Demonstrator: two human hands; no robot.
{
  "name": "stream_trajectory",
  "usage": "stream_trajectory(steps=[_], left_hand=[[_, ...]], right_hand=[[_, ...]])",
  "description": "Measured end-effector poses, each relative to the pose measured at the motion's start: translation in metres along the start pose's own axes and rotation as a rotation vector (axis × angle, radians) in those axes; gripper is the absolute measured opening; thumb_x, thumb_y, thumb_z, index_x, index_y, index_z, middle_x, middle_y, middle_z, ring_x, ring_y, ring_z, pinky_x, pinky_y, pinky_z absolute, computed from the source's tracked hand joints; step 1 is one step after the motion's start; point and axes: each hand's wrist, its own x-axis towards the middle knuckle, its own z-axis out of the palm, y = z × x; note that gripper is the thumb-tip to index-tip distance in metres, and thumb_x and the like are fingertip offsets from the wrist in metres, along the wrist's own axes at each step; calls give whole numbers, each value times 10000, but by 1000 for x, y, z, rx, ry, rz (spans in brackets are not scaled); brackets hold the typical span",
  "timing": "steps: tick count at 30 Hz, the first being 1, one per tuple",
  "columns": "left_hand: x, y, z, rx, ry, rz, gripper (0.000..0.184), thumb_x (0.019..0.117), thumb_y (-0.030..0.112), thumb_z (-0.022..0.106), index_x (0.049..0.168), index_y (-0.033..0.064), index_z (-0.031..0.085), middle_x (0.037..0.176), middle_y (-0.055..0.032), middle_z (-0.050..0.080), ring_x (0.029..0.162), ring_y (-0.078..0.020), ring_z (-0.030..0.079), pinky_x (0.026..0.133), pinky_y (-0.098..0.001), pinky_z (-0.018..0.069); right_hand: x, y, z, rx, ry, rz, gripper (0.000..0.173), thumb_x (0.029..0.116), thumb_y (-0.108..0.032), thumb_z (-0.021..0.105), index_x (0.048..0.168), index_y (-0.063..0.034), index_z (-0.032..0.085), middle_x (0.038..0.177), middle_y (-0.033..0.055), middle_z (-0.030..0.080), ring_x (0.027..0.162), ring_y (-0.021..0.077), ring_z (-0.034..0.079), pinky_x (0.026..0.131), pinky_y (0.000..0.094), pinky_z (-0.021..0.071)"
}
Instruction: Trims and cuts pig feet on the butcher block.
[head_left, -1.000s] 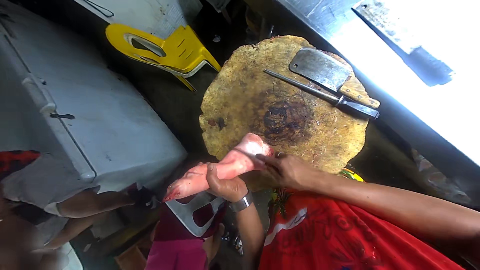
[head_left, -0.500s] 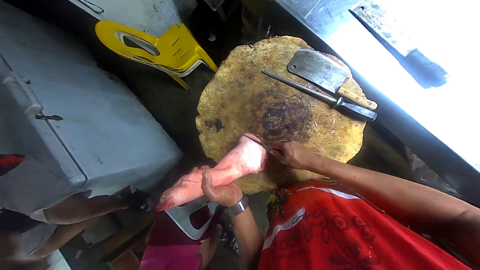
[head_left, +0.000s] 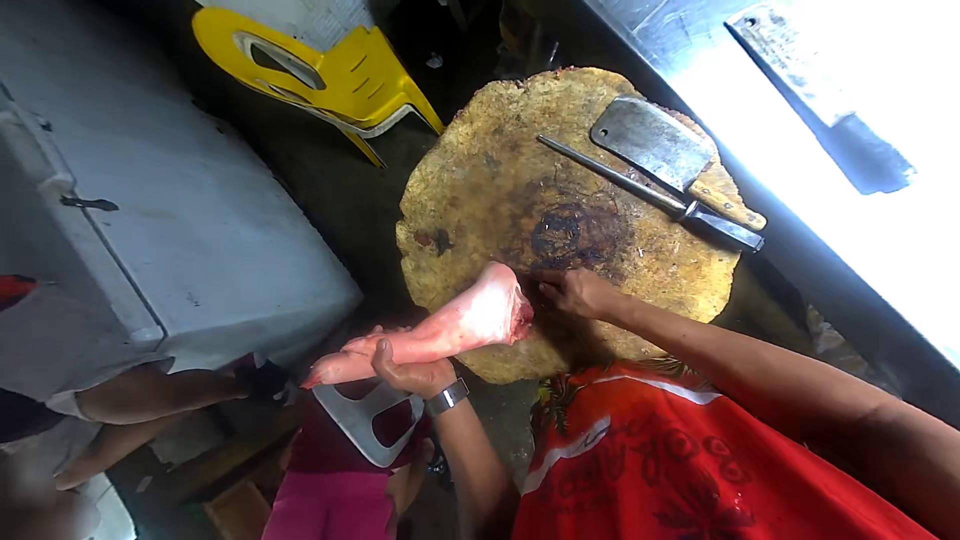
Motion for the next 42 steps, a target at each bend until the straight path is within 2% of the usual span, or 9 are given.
stream_trajectory(steps=[8,11,14,21,24,26,31,35,42], left_hand=[[-2,25,0,182,128,-120,375,1006,213,628,1331,41,556,1160,-100,665,1073,-177,650,951,-395,553],[-4,39,6,166,141,-121,348,1032,273,590,1315,70,588,1190,-81,672,1123,-160,642,982,-389,539],[-8,56,17,86,80,-38,224,1079,214,432,1239,114,552,1125,-13,633,1086,-85,611,962,-307,518],[-32,99,55,-131,-18,107,179,1049,146,416,1114,48,551,972,-55,652,933,-128,662,846,-330,578],[-34,104,66,-116,-12,213,149,1039,114,438,1137,49,530,980,-51,648,944,-118,663,842,-309,577],[-35,101,76,-81,5,241,153,1034,96,435,1152,44,517,995,-48,639,961,-113,653,858,-307,567],[-33,80,85,-24,30,203,241,1037,115,456,1243,-2,500,1087,-92,627,1034,-145,632,938,-345,542],[-33,79,85,-8,35,172,227,1046,130,433,1225,15,512,1047,-65,626,995,-117,636,890,-314,552],[-28,81,87,-10,38,151,234,1041,110,413,1231,15,510,1060,-68,624,1007,-120,634,909,-317,547]], right_hand=[[-14,5,-20,126,128,49,468,1098,-458,410,1516,-284,527,1137,130,741,966,316,729,877,588,567],[-26,-1,-12,241,119,74,475,1094,-459,432,1521,-271,521,997,128,735,713,254,709,711,510,608],[-41,-21,-9,350,58,75,460,1099,-430,442,1525,-271,511,965,115,724,659,214,683,671,458,605],[-77,-87,-15,455,-29,-146,486,1104,-378,442,1576,-262,433,997,63,704,710,141,674,710,365,603],[-97,-114,-16,328,9,-322,478,1091,-366,444,1553,-249,482,1135,81,725,938,188,696,863,428,578],[-102,-128,-13,213,15,-387,473,1094,-380,423,1553,-284,478,1137,88,711,969,236,680,846,454,571],[-66,-102,-11,94,0,-170,474,1085,-360,428,1559,-342,447,1084,146,693,948,322,689,812,545,566],[-41,-57,-10,109,47,-13,454,1085,-370,454,1527,-280,506,1010,144,728,930,331,711,839,577,564],[-55,-88,-6,158,24,-333,455,1093,-371,427,1542,-321,487,1077,122,694,920,269,678,805,485,569]])
